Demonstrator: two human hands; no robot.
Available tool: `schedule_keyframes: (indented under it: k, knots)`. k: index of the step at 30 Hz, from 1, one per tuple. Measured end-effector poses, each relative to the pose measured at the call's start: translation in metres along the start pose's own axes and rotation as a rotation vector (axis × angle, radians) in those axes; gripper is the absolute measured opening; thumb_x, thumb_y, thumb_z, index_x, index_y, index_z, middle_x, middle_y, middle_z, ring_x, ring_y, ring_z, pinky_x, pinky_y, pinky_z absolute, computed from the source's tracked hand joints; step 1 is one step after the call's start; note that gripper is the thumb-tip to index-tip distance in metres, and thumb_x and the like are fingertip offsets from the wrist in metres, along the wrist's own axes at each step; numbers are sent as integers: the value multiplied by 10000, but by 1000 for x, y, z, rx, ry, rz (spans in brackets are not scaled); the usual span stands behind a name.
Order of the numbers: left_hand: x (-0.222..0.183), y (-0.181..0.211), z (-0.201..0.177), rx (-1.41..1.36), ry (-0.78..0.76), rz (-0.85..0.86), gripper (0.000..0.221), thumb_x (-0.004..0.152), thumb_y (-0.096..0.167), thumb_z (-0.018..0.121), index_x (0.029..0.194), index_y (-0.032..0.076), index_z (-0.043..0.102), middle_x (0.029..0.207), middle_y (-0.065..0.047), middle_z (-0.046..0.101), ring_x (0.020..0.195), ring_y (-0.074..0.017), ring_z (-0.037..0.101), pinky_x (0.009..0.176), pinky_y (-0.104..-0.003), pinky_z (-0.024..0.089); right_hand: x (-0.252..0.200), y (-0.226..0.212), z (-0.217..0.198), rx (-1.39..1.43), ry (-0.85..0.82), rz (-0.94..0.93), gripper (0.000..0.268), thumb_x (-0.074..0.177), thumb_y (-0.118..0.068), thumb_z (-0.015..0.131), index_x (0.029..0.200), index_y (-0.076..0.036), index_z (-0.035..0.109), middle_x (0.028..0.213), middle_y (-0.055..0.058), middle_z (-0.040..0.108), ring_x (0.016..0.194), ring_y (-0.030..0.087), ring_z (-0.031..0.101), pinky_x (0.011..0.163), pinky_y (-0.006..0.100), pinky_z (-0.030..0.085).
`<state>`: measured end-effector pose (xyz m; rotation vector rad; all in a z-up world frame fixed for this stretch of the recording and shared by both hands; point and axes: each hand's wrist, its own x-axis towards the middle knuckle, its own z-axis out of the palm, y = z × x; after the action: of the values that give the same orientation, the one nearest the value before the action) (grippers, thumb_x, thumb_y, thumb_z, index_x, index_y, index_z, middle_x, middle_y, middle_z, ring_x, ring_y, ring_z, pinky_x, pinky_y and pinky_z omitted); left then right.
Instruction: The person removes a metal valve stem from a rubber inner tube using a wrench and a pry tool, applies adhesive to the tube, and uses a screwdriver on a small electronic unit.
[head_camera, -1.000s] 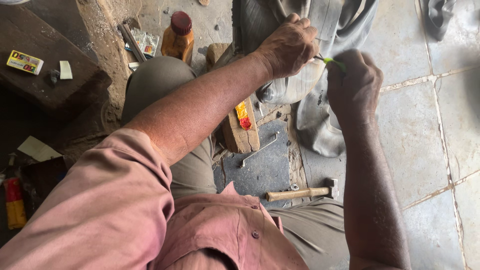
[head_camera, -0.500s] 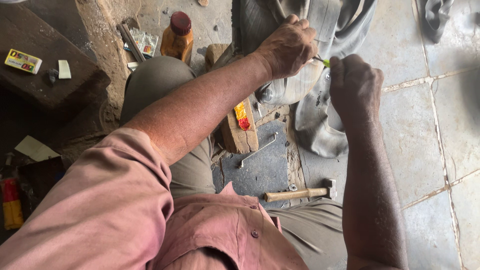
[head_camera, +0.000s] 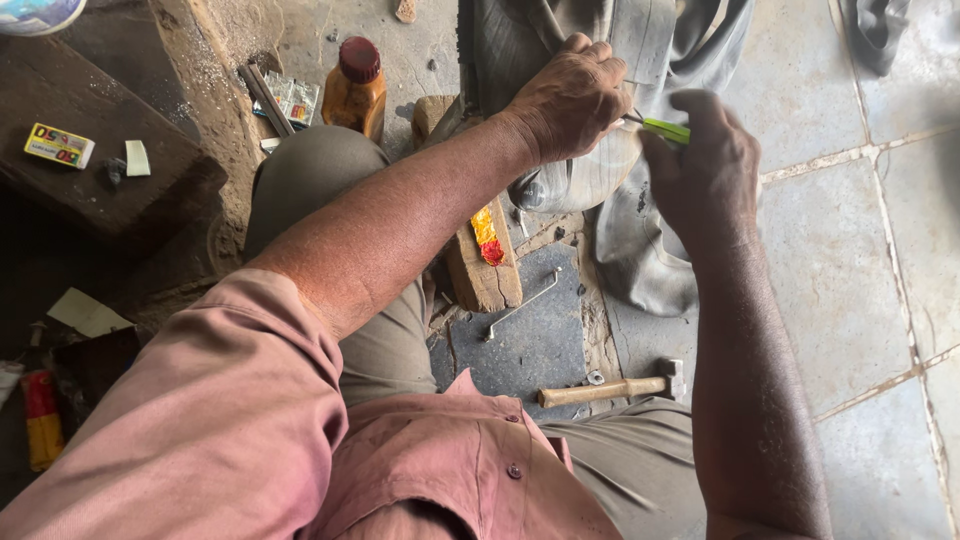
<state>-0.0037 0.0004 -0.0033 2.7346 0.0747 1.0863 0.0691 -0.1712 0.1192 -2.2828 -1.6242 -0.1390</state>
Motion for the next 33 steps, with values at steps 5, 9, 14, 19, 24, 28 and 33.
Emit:
schedule_keyframes:
  k: [5, 9, 14, 19, 24, 28, 33]
  knots:
    - [2, -2, -5, -100, -91, -44, 323, 1014, 277, 737, 730, 127, 762, 813, -87, 689, 946, -255, 658, 923, -422, 457, -2, 1, -2, 53, 47, -40, 79, 1008, -77, 756, 1071, -36, 731, 1000, 155, 699, 892, 280, 728, 767, 414, 579]
    - [2, 0, -4, -39, 1, -7, 185, 938, 224, 755, 774, 141, 770, 823, -82, 697, 947, -246, 661, 921, -420, 464, -1, -1, -1, 81, -8, 104, 146, 1005, -147, 749, 1060, -17, 714, 943, 161, 699, 842, 279, 727, 740, 418, 572]
    - [2, 1, -2, -28, -14, -14, 150, 934, 249, 778, 846, 129, 780, 864, -89, 702, 949, -235, 654, 914, -420, 462, -2, 6, -1, 92, 62, -46, 101, 1007, -96, 734, 1078, -25, 751, 1007, 187, 716, 885, 285, 735, 789, 415, 585]
    - [2, 2, -7, -38, -41, -7, 113, 896, 234, 819, 896, 124, 795, 884, -80, 710, 987, -242, 647, 934, -423, 450, 2, 14, 5, 71, -85, 172, 208, 1091, -212, 696, 1049, -8, 686, 955, 189, 740, 822, 271, 741, 758, 411, 591]
    - [4, 4, -9, -30, -11, 1, 153, 846, 245, 839, 947, 135, 803, 899, -83, 713, 994, -258, 650, 933, -429, 443, -5, 20, 6, 77, 43, -49, 111, 1004, -96, 727, 1061, -5, 697, 959, 180, 712, 878, 270, 730, 795, 428, 595]
    - [2, 5, -10, -47, -23, 8, 161, 874, 258, 838, 948, 121, 796, 927, -80, 718, 1006, -257, 651, 945, -428, 443, -4, 27, 17, 7, 19, -47, 145, 1048, -126, 760, 988, -23, 678, 875, 113, 723, 791, 223, 728, 800, 434, 590]
    - [1, 5, -11, -30, -23, 14, 135, 892, 242, 830, 938, 119, 795, 929, -77, 717, 1019, -254, 657, 958, -427, 453, 2, 27, 15, 20, -46, 14, 126, 997, -122, 720, 1024, -3, 691, 918, 174, 707, 776, 227, 706, 699, 362, 601]
